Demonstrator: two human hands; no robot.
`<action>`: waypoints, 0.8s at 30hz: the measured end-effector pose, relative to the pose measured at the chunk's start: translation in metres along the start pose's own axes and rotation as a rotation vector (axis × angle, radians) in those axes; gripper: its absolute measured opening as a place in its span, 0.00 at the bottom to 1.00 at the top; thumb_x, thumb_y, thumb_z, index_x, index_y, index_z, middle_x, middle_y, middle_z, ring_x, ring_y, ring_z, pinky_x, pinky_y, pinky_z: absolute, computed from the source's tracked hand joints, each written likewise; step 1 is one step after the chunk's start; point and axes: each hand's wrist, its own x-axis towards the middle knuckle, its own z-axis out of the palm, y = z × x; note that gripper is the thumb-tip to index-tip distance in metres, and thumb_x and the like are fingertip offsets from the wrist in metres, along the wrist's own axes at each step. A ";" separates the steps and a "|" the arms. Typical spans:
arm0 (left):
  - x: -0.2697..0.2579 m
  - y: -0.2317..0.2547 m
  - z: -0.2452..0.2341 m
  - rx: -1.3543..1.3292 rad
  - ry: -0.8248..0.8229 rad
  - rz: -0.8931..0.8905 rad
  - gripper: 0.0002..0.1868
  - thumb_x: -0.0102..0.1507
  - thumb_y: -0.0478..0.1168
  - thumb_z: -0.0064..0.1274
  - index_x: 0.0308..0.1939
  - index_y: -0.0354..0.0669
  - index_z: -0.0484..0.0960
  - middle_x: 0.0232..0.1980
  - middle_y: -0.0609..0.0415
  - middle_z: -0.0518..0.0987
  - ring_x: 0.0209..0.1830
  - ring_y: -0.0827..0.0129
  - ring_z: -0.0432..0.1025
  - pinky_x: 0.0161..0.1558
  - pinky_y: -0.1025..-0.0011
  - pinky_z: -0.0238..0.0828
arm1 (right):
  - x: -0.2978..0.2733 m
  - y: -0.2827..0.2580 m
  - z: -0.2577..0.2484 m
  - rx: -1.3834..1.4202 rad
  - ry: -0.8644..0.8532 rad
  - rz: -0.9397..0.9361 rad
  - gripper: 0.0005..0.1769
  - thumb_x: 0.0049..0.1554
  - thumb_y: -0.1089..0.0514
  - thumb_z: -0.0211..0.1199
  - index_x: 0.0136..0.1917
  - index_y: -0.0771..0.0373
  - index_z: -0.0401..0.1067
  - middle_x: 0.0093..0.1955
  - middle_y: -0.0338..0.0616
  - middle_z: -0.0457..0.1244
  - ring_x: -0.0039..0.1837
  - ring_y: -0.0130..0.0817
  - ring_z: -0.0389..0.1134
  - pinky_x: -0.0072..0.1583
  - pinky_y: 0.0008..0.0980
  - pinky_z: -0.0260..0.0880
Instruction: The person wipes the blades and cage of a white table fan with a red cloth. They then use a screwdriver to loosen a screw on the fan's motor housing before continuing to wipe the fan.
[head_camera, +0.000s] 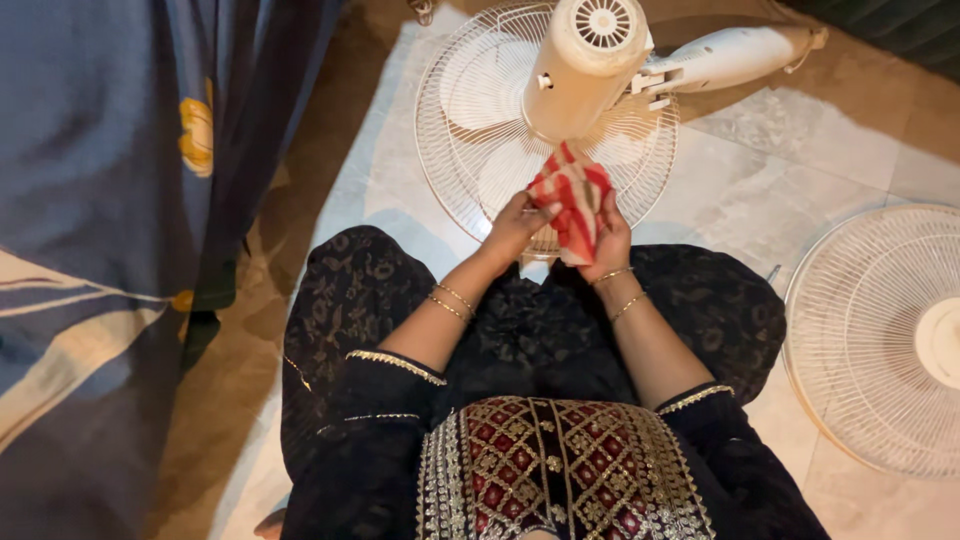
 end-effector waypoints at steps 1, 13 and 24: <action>-0.003 0.003 0.005 -0.010 0.038 0.017 0.19 0.68 0.43 0.57 0.58 0.33 0.74 0.51 0.50 0.79 0.50 0.69 0.72 0.54 0.74 0.70 | 0.000 0.001 0.000 -0.108 -0.012 -0.019 0.35 0.67 0.42 0.47 0.80 0.63 0.53 0.78 0.51 0.57 0.78 0.46 0.59 0.76 0.46 0.60; 0.006 0.003 -0.022 -0.568 0.080 -0.082 0.22 0.72 0.50 0.40 0.61 0.36 0.70 0.56 0.43 0.78 0.53 0.60 0.76 0.56 0.61 0.77 | 0.007 0.011 -0.031 -0.527 0.035 -0.034 0.20 0.63 0.63 0.63 0.68 0.69 0.70 0.63 0.45 0.68 0.63 0.33 0.69 0.66 0.33 0.70; -0.018 0.046 -0.012 0.008 0.021 -0.185 0.38 0.64 0.49 0.58 0.70 0.39 0.54 0.59 0.40 0.76 0.54 0.56 0.78 0.57 0.58 0.76 | 0.009 -0.001 -0.009 -0.355 0.131 -0.235 0.28 0.62 0.67 0.59 0.74 0.65 0.58 0.67 0.48 0.65 0.67 0.38 0.69 0.69 0.39 0.71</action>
